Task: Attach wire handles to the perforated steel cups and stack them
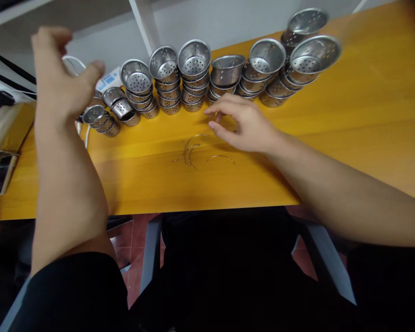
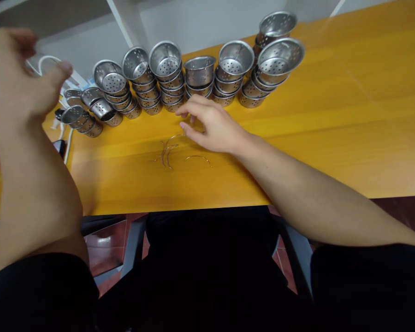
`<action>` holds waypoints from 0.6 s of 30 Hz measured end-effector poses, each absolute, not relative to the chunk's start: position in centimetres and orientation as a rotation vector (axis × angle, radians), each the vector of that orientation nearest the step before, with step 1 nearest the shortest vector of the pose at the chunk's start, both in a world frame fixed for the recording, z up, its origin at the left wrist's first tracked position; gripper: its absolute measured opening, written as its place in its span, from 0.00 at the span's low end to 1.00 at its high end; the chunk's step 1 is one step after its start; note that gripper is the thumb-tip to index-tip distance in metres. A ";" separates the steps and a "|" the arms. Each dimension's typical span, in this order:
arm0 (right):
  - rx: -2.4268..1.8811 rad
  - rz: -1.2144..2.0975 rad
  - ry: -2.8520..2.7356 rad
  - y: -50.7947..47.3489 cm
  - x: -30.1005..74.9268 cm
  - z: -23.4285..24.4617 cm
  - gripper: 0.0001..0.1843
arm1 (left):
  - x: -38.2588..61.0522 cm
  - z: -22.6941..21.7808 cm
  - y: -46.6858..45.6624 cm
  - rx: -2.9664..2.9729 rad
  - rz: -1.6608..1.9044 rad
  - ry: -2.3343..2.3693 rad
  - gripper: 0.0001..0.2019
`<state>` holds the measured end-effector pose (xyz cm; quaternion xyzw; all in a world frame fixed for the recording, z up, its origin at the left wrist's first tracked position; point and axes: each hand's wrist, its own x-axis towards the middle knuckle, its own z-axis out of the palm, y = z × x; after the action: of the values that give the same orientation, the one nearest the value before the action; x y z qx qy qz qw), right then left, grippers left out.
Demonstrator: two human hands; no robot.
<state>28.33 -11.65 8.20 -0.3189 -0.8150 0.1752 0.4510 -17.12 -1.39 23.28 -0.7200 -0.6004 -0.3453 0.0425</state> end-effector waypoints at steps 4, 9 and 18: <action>-0.758 0.400 -2.026 -11.5 28.1 7.8 0.21 | -20.6 22.4 -4.9 -2.091 -0.809 -2.409 0.78; -0.762 0.425 -2.029 -11.3 28.3 7.8 0.21 | -19.4 21.7 -8.0 -2.120 -0.706 -2.516 0.76; -0.771 0.420 -2.037 -11.5 28.5 8.0 0.17 | -18.5 20.9 -8.6 -2.120 -0.726 -2.559 0.41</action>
<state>28.50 -11.54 8.00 -0.3111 -0.8222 0.1695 0.4456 -18.49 -8.56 20.86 -0.6180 -0.7460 -0.2118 -0.1293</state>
